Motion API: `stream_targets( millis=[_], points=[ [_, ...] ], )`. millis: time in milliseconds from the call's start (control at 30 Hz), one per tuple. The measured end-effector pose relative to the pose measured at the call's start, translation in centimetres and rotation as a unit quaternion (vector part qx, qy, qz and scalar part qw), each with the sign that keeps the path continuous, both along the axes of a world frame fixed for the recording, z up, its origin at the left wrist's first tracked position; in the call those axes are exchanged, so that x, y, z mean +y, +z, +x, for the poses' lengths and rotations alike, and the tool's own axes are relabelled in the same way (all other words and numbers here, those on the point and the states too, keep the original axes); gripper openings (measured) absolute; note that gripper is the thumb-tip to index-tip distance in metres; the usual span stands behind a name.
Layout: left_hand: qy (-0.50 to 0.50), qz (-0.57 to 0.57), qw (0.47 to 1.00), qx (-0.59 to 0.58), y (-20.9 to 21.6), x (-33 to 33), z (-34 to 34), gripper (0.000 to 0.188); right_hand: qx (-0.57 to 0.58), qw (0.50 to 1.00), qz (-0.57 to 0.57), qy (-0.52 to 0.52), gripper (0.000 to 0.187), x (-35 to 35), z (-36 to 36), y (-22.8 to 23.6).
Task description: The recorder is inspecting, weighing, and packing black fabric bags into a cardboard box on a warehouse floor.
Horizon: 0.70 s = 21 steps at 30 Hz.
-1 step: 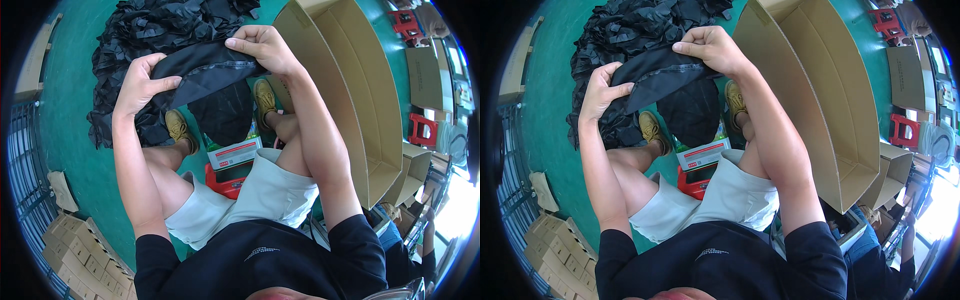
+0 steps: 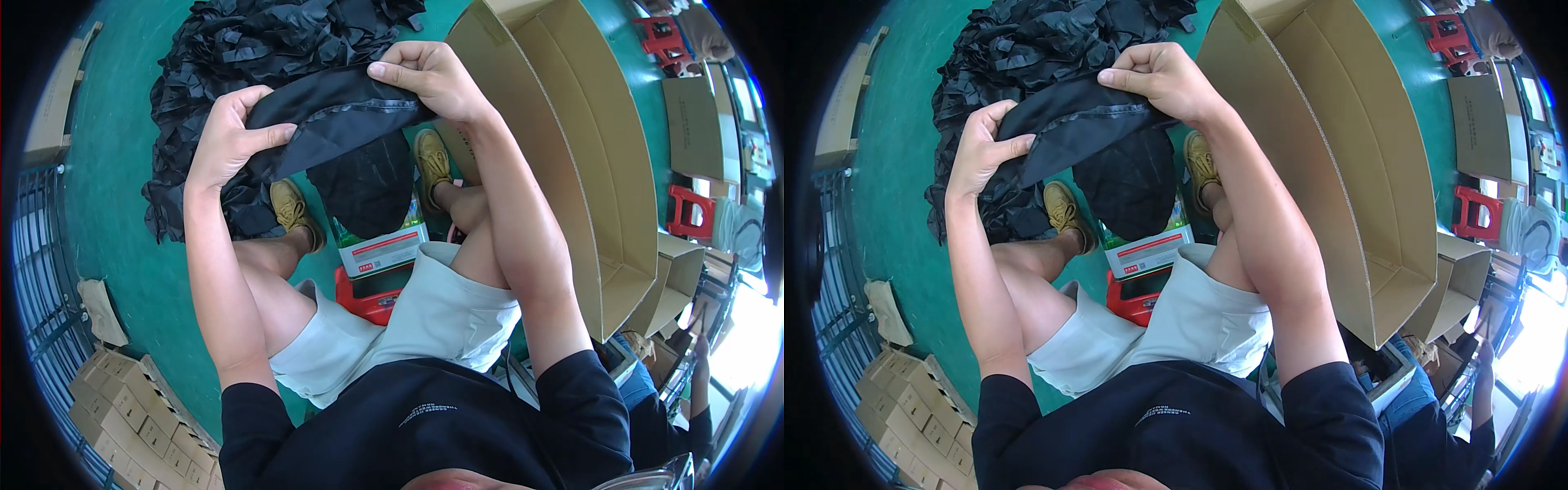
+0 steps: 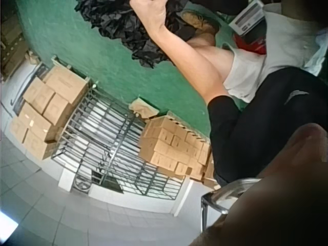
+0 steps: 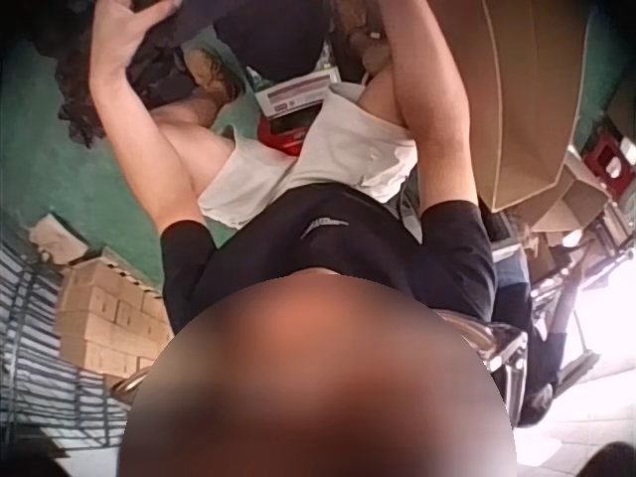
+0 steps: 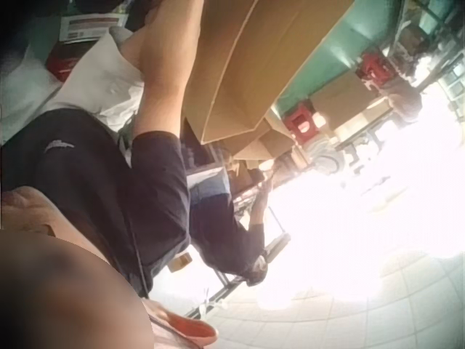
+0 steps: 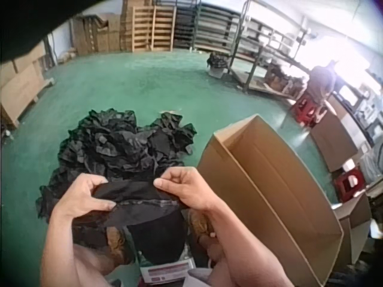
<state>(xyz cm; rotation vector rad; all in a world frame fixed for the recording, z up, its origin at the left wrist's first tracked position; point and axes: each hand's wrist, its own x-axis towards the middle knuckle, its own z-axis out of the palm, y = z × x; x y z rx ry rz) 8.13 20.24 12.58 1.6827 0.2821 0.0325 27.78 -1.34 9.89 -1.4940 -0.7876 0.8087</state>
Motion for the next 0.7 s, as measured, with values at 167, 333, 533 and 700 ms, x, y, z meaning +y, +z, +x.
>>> stream_targets(
  millis=[167, 333, 533, 700],
  points=[
    [0.028, 0.007, 0.999, -0.025, -0.4, -0.1, 0.4, 0.019, 0.060, 0.995, -0.039, 0.065, 0.034, -0.1, 0.0, -0.2],
    [0.057, 0.032, 0.996, -0.058, -0.3, 0.2, 0.1, 0.015, 0.025, 0.980, -0.107, 0.165, 0.036, -0.2, -0.6, 1.3],
    [0.050, 0.018, 0.998, -0.043, -0.3, 0.3, 0.3, 0.015, -0.076, 0.981, -0.122, 0.129, 0.026, -0.2, 0.0, -0.1],
    [0.033, 0.000, 0.999, -0.020, -0.1, 0.6, -0.1, 0.015, -0.020, 0.995, -0.066, 0.068, 0.025, -0.2, 0.2, -0.4]
  ],
)
